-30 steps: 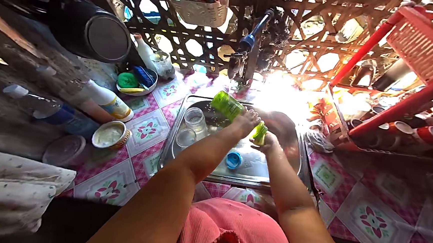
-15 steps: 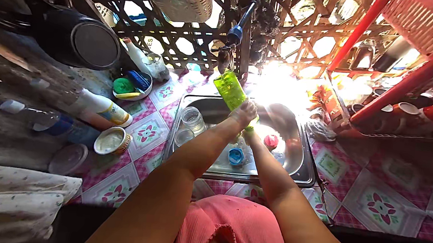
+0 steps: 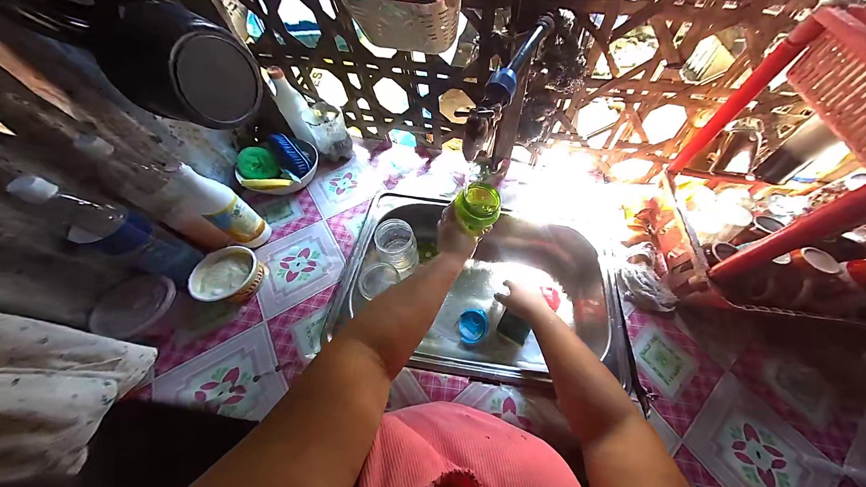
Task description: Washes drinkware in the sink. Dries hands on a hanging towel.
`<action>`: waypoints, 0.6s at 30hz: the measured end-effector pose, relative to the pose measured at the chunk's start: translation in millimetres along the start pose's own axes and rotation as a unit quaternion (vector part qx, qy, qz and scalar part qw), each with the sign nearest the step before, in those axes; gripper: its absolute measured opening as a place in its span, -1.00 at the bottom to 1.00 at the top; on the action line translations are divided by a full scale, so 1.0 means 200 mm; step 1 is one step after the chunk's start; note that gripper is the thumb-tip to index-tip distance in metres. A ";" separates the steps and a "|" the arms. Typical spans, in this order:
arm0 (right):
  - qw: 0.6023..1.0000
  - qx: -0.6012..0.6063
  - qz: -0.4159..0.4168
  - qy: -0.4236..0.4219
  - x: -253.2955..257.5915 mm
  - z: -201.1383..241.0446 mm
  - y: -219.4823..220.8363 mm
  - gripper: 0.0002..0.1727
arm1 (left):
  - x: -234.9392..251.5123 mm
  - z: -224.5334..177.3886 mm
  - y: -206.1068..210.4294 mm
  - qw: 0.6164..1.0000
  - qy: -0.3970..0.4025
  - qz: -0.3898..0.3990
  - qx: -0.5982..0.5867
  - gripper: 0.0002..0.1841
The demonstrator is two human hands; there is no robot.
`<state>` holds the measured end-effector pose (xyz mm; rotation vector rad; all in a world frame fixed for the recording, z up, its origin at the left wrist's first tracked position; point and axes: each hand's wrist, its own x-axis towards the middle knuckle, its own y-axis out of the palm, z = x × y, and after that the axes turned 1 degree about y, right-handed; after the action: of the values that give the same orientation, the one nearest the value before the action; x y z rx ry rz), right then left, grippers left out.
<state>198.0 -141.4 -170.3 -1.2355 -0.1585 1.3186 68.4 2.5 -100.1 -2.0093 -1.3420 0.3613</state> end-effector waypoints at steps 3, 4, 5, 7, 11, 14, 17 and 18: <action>0.964 0.158 -0.216 0.004 -0.07 0.14 -0.12 -0.55 | -0.06 0.06 0.03 0.997 -0.055 0.010 -0.051 -0.04; 0.941 0.208 -0.266 -0.019 -0.07 0.21 -0.16 -0.58 | -0.09 0.08 0.04 0.994 -0.081 0.008 -0.068 -0.03; 0.924 0.248 -0.286 -0.056 -0.06 0.29 -0.21 -0.60 | -0.13 0.10 0.05 0.990 -0.105 -0.002 -0.090 -0.02; 0.895 0.321 -0.280 -0.129 -0.06 0.47 -0.34 -0.61 | -0.18 0.13 0.06 0.980 -0.143 -0.019 -0.135 0.03; 0.845 0.469 -0.157 -0.203 -0.02 0.83 -0.53 -0.62 | -0.21 0.15 0.01 0.976 -0.188 0.028 -0.108 0.23; 0.825 0.536 -0.053 -0.172 0.00 0.97 -0.59 -0.58 | -0.26 0.13 0.01 0.937 -0.297 0.028 -0.181 0.33; 0.858 0.492 -0.055 -0.139 -0.07 1.02 -0.59 -0.60 | -0.45 -0.02 -0.07 0.863 -0.347 0.122 -0.347 -0.30; 0.860 0.488 -0.054 -0.141 -0.02 1.02 -0.59 -0.62 | -0.50 -0.06 -0.11 0.838 -0.327 0.186 -0.395 -0.43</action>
<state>129.0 1.8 4.1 -0.1635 0.2231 1.2132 16.0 -86.7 -90.2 -3.0458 -1.6658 0.8383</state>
